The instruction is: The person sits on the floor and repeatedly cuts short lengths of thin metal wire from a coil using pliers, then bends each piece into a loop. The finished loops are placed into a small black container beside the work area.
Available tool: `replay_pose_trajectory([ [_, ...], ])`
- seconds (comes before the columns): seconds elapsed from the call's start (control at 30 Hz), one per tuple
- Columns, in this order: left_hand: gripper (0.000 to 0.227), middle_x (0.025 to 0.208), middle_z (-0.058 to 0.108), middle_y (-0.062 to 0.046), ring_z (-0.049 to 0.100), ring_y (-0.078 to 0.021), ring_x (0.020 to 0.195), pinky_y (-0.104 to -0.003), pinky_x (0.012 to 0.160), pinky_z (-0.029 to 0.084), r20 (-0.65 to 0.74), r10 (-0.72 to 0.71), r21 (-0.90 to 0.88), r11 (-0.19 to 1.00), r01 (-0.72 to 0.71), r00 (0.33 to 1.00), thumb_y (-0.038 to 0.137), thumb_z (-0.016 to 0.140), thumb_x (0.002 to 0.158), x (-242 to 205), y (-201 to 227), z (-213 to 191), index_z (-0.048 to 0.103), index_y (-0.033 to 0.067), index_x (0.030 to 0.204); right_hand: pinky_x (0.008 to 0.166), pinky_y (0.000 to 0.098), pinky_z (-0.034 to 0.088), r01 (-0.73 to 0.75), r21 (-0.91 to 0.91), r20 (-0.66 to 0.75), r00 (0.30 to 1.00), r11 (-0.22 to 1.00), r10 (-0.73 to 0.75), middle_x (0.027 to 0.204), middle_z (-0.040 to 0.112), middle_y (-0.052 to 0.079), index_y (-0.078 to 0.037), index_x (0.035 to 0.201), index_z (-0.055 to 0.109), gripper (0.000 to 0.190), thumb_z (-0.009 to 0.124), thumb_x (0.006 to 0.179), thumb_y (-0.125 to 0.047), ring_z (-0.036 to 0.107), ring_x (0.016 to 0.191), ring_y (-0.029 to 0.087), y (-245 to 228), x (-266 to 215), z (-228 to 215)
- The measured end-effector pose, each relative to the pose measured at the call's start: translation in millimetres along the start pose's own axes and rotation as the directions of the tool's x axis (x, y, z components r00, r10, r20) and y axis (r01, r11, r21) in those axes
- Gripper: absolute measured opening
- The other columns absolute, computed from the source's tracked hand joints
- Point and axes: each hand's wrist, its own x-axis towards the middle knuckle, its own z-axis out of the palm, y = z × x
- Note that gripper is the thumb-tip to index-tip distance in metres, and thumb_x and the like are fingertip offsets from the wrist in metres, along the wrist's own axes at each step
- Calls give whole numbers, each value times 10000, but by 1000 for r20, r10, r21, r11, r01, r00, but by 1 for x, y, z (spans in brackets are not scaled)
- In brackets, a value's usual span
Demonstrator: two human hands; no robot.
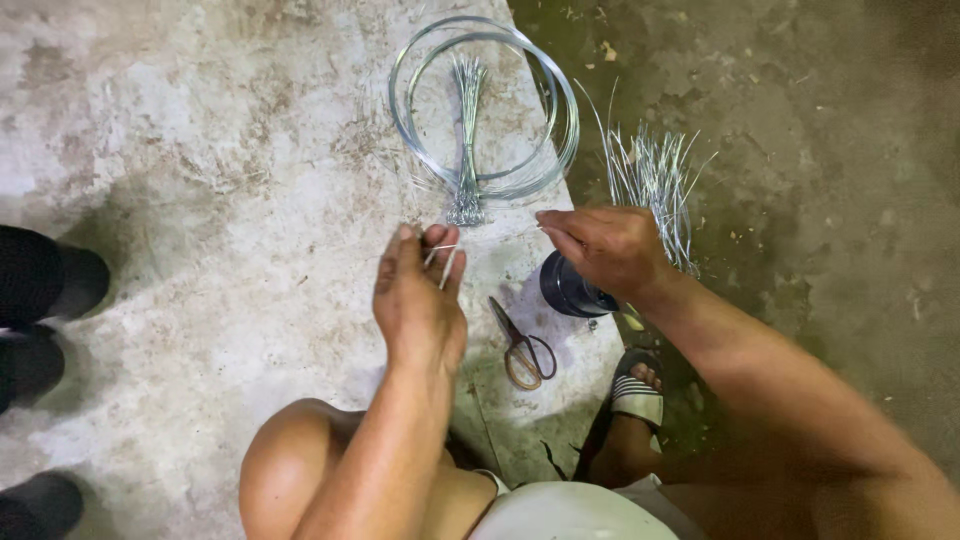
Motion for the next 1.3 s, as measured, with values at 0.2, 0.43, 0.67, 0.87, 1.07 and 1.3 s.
replay_pose_trajectory([
  [0.2,297,812,564,-16,573,-148,707,-333,746,566,-9,152,-140,978,-151,988,203,501,1038,2,28,-10,617,63,1274,673,328,601,-25,-61,103,994,998,31,935,775,86,-65,1017,781,114,782,918,-122,750,759,217,3,-34,-63],
  [0.43,303,734,485,15,358,-65,538,-235,458,306,47,320,34,946,-321,946,280,437,1091,-19,8,3,602,101,1271,799,305,607,-487,237,71,872,841,485,1033,777,142,-4,1088,741,158,659,959,-44,758,894,181,-11,-107,-110],
  [0.67,271,764,550,9,450,-65,571,-245,507,405,291,235,222,926,-304,927,156,447,1063,-23,-46,1,592,72,1275,789,297,611,-398,776,-170,614,489,771,1074,728,138,-32,1414,379,441,593,1029,-11,709,822,162,-2,-142,-118],
  [0.87,279,812,583,-26,376,-65,558,-245,481,311,368,219,432,821,-375,904,176,482,1092,-20,-69,-6,666,29,1241,740,256,566,-535,685,-7,674,494,739,1008,741,113,22,1434,525,425,546,1010,18,684,789,133,-16,-146,-114],
  [1.07,311,1074,739,-128,718,-163,776,-270,678,572,339,140,348,900,-263,930,234,444,1074,-23,-68,4,585,31,1262,621,246,528,-668,571,221,686,478,694,789,712,70,17,1316,654,342,563,986,5,637,676,101,-48,-150,-89],
  [1.3,315,1160,731,-171,736,-232,1045,-316,906,611,402,252,230,903,-364,880,213,457,1084,-15,-68,6,587,-27,1241,481,271,486,-880,431,454,402,199,795,645,660,69,-6,1208,685,262,602,976,-96,585,540,103,-61,-157,-52],
])
